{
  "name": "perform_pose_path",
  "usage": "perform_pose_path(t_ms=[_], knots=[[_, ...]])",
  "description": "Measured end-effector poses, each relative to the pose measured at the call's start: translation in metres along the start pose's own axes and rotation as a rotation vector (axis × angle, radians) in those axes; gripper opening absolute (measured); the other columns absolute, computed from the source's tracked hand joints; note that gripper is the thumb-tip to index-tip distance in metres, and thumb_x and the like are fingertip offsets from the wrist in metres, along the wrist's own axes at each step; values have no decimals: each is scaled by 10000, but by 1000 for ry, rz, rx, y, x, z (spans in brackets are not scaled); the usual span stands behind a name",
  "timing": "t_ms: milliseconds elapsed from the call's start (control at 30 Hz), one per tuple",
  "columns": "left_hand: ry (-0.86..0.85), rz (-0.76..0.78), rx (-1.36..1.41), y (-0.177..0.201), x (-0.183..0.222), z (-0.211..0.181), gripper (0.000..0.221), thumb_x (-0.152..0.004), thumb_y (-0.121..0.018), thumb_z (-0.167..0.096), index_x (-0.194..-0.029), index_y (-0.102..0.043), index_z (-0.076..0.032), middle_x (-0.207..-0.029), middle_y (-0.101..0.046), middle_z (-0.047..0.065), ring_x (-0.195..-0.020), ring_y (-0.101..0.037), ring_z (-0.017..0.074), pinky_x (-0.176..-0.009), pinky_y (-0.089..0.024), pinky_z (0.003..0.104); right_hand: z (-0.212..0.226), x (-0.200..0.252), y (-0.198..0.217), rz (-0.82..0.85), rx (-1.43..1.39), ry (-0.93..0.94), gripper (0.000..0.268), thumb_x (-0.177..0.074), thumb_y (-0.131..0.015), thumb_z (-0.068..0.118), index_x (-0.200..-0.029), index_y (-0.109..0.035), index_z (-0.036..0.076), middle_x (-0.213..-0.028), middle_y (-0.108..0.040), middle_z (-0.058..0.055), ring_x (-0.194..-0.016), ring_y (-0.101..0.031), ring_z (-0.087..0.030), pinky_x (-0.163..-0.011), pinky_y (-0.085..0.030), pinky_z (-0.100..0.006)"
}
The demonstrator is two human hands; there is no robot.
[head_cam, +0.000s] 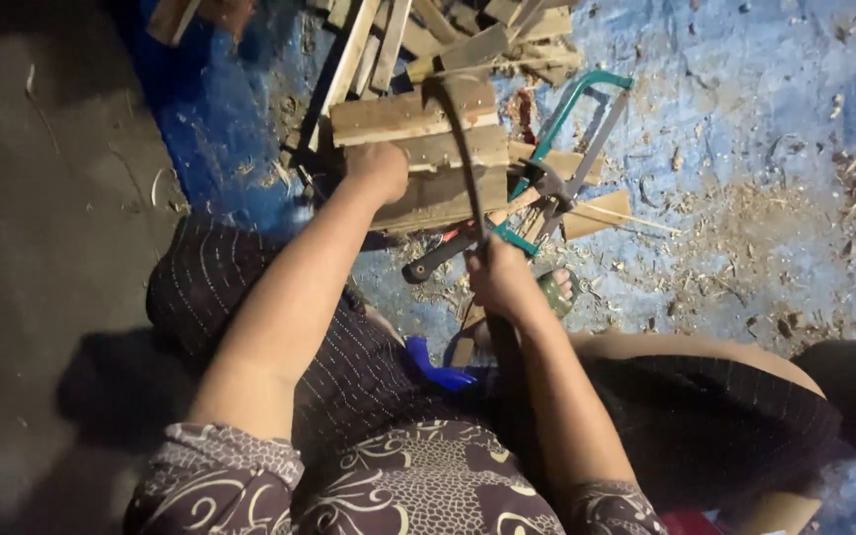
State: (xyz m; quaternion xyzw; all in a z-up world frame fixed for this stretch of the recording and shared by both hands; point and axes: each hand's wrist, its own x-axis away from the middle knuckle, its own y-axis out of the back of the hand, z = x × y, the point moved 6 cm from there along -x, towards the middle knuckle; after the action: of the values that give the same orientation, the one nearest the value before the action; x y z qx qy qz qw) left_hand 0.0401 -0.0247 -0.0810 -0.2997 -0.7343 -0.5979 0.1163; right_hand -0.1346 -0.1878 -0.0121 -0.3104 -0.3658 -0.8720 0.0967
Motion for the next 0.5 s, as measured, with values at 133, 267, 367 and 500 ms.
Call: perform_pose_path(t_ms=[133, 267, 367, 500], knots=[[-52, 83, -126, 21, 7, -8, 285, -958, -537, -135, -1140, -721, -17, -1154, -728, 228, -1160, -677, 429, -1007, -499, 578, 45, 47, 44, -69, -120, 56, 331, -920, -596, 239, -1192, -650, 58, -892, -737, -260, -954, -705, -477, -842, -539, -561], [-81, 116, -71, 28, 6, -17, 335, -990, -557, -298, -1214, -714, -104, -1150, -735, 196, -1149, -686, 397, -980, -537, 537, 47, 48, 44, -81, -124, 164, 351, -913, -612, 254, -1239, -651, 131, -811, -749, -191, -899, -725, -430, -814, -547, -548], [-61, 122, 15, 42, 16, -21, 447, -990, -560, -385, -1274, -673, -58, -1245, -694, 257, -1179, -662, 448, -1017, -520, 571, 38, 39, 40, -66, -148, 144, 370, -912, -605, 248, -1259, -650, 128, -803, -740, -221, -900, -714, -460, -793, -530, -567], [13, 123, 192, 15, -4, -1, 468, -1004, -570, -366, -1295, -648, -8, -1317, -659, 269, -1279, -606, 426, -1088, -486, 531, 16, 17, 21, -42, -153, 116, 378, -922, -601, 248, -1276, -645, 124, -777, -738, -213, -893, -718, -454, -807, -531, -553]])
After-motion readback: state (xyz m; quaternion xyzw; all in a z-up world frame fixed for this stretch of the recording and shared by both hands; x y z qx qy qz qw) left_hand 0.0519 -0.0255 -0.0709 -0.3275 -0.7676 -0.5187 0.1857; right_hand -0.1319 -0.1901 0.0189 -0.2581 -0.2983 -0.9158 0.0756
